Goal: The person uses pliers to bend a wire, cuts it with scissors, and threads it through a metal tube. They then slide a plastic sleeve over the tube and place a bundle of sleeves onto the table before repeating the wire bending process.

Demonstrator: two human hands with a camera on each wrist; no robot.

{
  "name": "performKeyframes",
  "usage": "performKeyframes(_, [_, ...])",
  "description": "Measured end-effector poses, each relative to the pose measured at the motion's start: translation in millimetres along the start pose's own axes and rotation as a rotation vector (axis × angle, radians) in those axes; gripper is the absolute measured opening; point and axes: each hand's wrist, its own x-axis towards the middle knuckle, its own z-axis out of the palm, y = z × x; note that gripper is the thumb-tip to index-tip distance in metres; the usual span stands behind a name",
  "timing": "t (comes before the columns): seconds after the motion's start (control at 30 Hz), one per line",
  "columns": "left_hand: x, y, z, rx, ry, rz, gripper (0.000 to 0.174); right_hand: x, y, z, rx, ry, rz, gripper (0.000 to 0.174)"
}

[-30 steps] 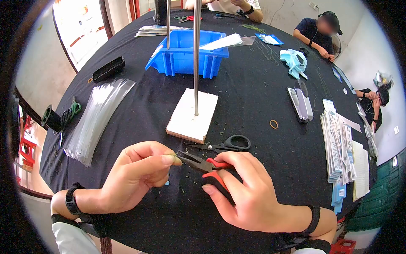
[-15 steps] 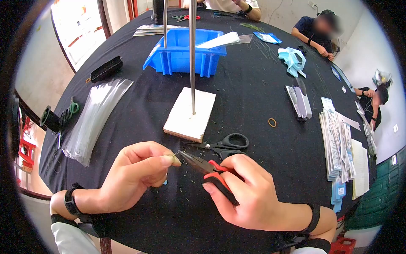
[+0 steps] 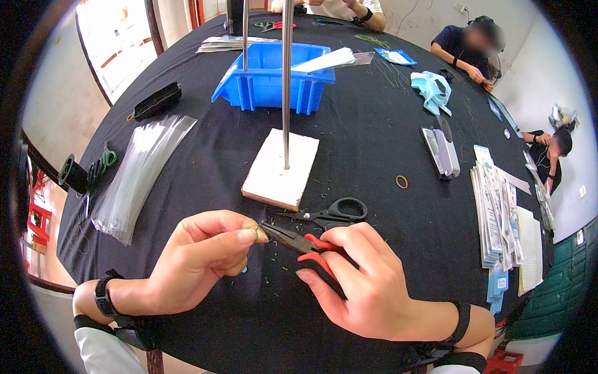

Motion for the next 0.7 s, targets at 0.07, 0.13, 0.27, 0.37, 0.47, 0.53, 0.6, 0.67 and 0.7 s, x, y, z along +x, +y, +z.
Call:
performKeyframes(0.07, [-0.1,0.0,0.3,0.004,0.003,0.003,0.013,0.2,-0.1,-0.1,-0.008,0.006,-0.014,0.021])
performKeyframes(0.13, [-0.5,0.8,1.5,0.013,0.012,0.006,0.013,0.0,0.1,0.3,-0.017,0.016,-0.028,0.022])
performKeyframes(0.27, [-1.0,1.7,2.1,0.072,0.035,0.018,0.013,0.4,-0.8,-0.8,-0.048,0.016,-0.045,0.023])
performKeyframes(0.37, [-1.6,2.6,3.0,0.102,0.046,0.024,0.013,0.8,-0.6,-0.4,-0.059,0.023,-0.066,0.023])
performKeyframes(0.47, [-2.0,3.5,3.4,0.136,0.049,0.028,0.014,0.8,-0.3,0.3,-0.081,0.028,-0.077,0.024])
performKeyframes(0.53, [-2.2,3.8,3.5,0.159,0.052,0.034,0.014,0.5,-0.9,0.1,-0.099,0.019,-0.07,0.024])
performKeyframes(0.6, [-1.4,3.2,3.0,0.156,0.059,0.04,0.014,0.9,-1.5,0.3,-0.13,0.032,-0.039,0.024])
performKeyframes(0.67, [-0.4,2.3,2.1,0.153,0.07,0.045,0.014,1.0,-1.2,0.7,-0.155,0.038,-0.009,0.025])
performKeyframes(0.7, [-0.1,2.1,1.5,0.153,0.077,0.046,0.014,1.0,-0.7,1.3,-0.164,0.037,0.007,0.026])
